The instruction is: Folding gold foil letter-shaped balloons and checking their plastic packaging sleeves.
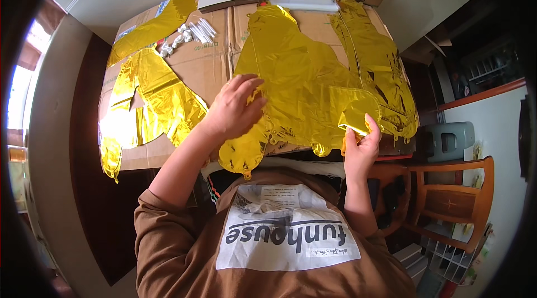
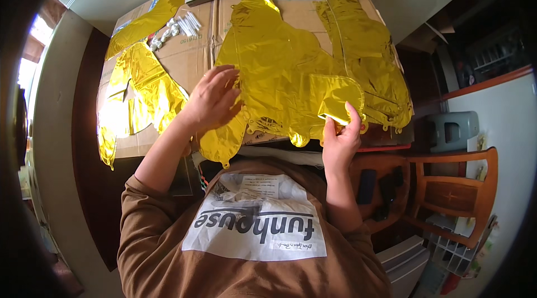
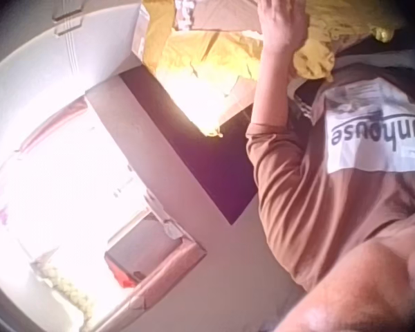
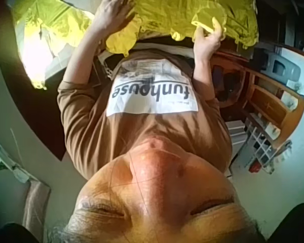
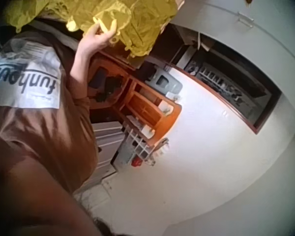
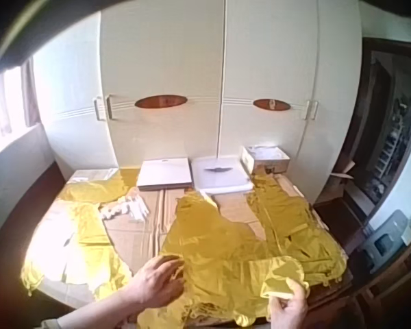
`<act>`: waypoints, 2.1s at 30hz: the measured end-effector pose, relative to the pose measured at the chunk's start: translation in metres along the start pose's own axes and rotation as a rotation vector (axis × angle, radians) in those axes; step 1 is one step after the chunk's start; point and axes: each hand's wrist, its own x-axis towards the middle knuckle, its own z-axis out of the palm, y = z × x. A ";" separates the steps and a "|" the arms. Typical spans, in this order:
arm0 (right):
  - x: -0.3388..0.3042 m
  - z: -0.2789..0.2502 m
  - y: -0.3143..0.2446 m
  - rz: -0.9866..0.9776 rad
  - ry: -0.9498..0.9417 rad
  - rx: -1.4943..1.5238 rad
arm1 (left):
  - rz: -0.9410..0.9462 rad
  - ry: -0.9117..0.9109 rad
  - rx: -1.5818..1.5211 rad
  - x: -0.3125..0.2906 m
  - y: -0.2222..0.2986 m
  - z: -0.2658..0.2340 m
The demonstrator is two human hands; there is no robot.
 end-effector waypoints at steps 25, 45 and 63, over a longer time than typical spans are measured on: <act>0.005 -0.004 0.008 -0.041 -0.005 -0.051 | 0.006 -0.042 -0.158 0.029 -0.008 0.033; 0.004 -0.006 0.002 -0.102 0.001 -0.218 | 0.012 -0.055 -0.147 0.027 -0.010 0.032; 0.001 -0.007 -0.003 -0.067 0.033 -0.261 | -0.004 -0.035 -0.088 0.024 -0.006 0.030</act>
